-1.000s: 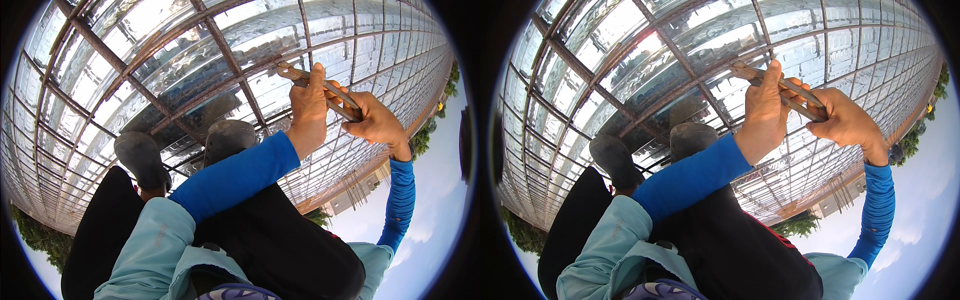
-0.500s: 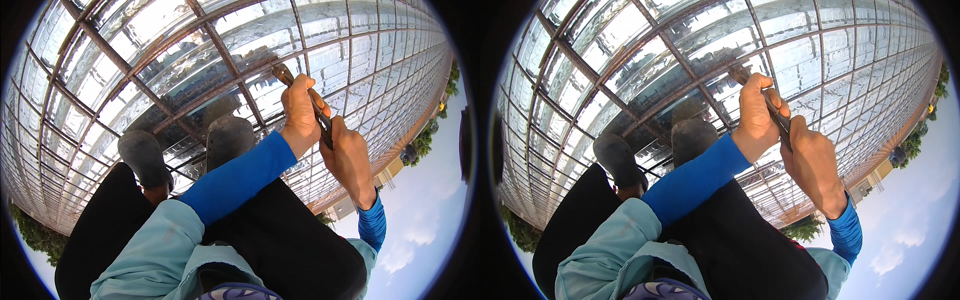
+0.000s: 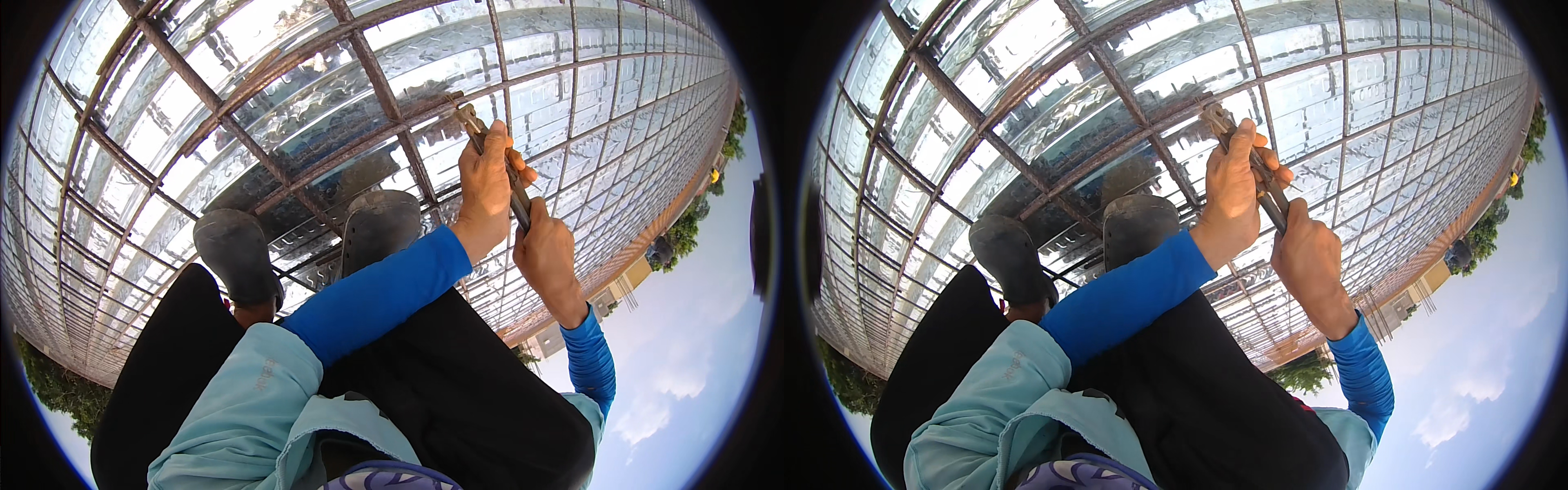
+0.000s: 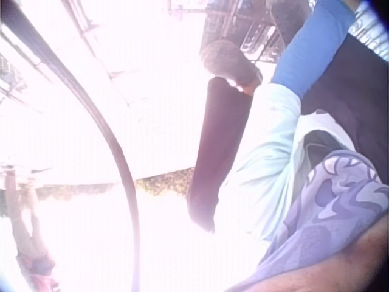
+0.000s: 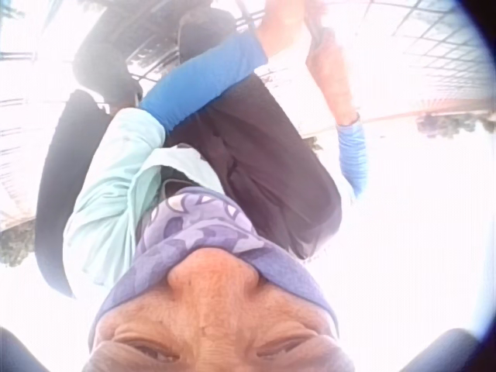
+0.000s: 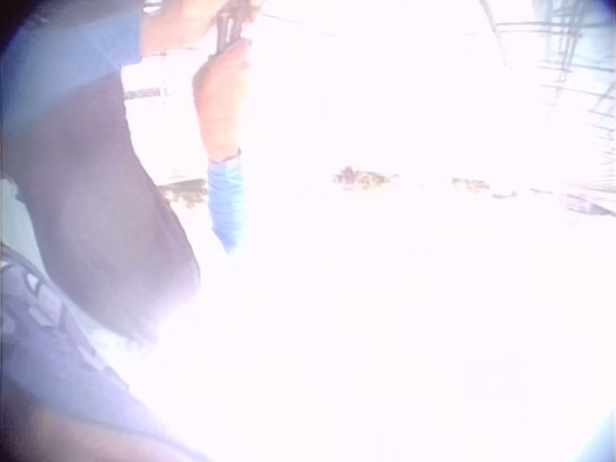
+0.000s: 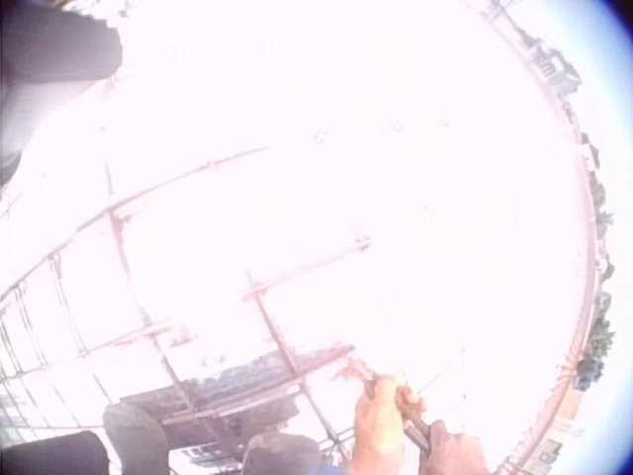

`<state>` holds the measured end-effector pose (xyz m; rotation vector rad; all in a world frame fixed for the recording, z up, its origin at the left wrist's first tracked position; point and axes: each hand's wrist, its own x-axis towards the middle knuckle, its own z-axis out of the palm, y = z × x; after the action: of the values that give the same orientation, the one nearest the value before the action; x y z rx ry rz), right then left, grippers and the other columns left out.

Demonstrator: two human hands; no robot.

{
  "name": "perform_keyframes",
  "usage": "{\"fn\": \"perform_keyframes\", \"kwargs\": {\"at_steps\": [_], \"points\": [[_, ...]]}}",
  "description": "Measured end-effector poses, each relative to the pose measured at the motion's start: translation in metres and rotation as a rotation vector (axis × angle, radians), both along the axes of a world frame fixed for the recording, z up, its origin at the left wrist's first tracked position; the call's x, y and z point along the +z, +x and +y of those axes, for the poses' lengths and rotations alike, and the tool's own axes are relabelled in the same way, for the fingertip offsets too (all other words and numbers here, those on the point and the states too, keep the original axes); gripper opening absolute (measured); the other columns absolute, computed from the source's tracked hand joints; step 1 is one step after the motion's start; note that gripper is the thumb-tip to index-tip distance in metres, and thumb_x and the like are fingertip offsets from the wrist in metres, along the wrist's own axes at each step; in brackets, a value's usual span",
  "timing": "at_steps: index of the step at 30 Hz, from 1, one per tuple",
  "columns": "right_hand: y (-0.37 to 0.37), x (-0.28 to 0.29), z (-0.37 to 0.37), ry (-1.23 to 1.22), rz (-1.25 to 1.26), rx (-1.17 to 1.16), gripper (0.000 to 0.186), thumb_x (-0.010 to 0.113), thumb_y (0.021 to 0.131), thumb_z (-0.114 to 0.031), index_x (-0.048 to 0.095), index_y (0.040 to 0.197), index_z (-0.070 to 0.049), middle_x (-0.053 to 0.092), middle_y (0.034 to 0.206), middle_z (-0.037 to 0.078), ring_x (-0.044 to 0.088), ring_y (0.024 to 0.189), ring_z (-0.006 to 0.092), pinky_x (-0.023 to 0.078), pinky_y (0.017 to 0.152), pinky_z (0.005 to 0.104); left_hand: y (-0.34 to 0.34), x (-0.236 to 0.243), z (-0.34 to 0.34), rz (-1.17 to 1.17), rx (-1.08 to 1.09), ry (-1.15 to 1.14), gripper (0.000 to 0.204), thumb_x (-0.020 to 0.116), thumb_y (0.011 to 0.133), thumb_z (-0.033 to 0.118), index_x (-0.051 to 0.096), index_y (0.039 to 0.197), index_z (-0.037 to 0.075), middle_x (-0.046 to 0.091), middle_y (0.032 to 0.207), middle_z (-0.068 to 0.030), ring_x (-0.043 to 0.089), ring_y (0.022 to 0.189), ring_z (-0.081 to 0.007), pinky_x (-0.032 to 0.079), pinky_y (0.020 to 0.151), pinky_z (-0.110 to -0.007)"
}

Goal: The person uses pliers to bend and secure metal wires on a large metal grid structure. They repeatedly position the wires, twist them with the pliers, and adjust the grid framework while seated on the structure.

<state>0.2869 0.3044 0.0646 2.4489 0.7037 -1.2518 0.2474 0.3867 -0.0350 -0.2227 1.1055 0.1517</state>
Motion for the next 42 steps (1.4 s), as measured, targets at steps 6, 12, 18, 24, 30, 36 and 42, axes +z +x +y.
{"fn": "perform_keyframes", "kwargs": {"at_steps": [6,12,18,24,30,36,42], "points": [[0.012,0.01,0.011,-0.034,0.132,-0.136,0.015,0.07,0.088,-0.004,0.057,0.092,0.003,0.062,0.066,0.018,0.06,0.056,0.0314,0.047,0.059,0.0406,0.0,-0.004,0.0,-0.016,-0.01,-0.031,0.057,0.064,0.099,0.059,0.052,0.079,0.007,0.045,0.059,-0.0025,0.046,0.043,-0.0175,0.046,0.044,-0.034],[0.032,0.009,0.012,0.042,0.062,-0.119,0.016,0.07,0.087,-0.006,0.058,0.093,0.003,0.062,0.07,0.026,0.066,0.072,0.0472,0.048,0.065,0.0508,0.012,-0.009,-0.004,-0.079,0.081,-0.013,0.057,0.061,0.099,0.062,0.054,0.085,0.008,0.05,0.062,-0.0049,0.057,0.052,-0.0224,0.054,0.055,-0.04],[0.092,-0.016,-0.002,0.168,0.173,0.13,0.016,0.064,0.076,0.006,0.057,0.09,0.004,0.061,0.071,0.028,0.063,0.073,0.0483,0.048,0.066,0.0514,0.034,-0.011,-0.01,-0.003,0.133,0.033,0.06,0.058,0.1,0.063,0.058,0.096,0.003,0.066,0.071,-0.0136,0.074,0.073,-0.0317,0.064,0.076,-0.048],[0.108,-0.03,-0.003,0.194,0.245,0.075,0.01,0.061,0.076,0.007,0.056,0.083,0.005,0.059,0.071,0.029,0.062,0.072,0.0484,0.047,0.065,0.0491,0.04,-0.016,-0.016,0.031,0.131,0.085,0.059,0.059,0.099,0.063,0.058,0.096,0.004,0.066,0.072,-0.0135,0.075,0.074,-0.0325,0.064,0.075,-0.048],[0.085,-0.013,-0.001,0.187,0.022,0.198,0.012,0.067,0.076,0.003,0.059,0.083,0.001,0.063,0.069,0.024,0.065,0.068,0.0443,0.05,0.063,0.0475,0.036,-0.016,-0.015,-0.043,0.176,0.045,0.059,0.061,0.097,0.065,0.057,0.088,0.007,0.059,0.066,-0.0095,0.071,0.068,-0.0308,0.062,0.07,-0.048],[0.071,0.024,0.034,0.053,0.583,-0.762,0.02,0.073,0.091,-0.012,0.064,0.099,0.003,0.064,0.065,0.006,0.062,0.051,0.0114,0.043,0.042,0.0249,0.008,-0.014,-0.003,-0.355,0.282,-0.158,0.057,0.061,0.096,0.068,0.058,0.081,0.013,0.051,0.055,-0.0009,0.065,0.058,-0.0219,0.06,0.065,-0.043],[0.031,0.015,0.024,0.073,0.461,-0.626,0.016,0.065,0.098,-0.009,0.061,0.105,0.005,0.066,0.066,0.013,0.065,0.049,0.0203,0.047,0.043,0.0361,-0.008,-0.023,-0.004,-0.326,0.086,-0.065,0.06,0.068,0.091,0.069,0.06,0.084,0.01,0.055,0.06,-0.0036,0.069,0.06,-0.0247,0.061,0.061,-0.038]]}}
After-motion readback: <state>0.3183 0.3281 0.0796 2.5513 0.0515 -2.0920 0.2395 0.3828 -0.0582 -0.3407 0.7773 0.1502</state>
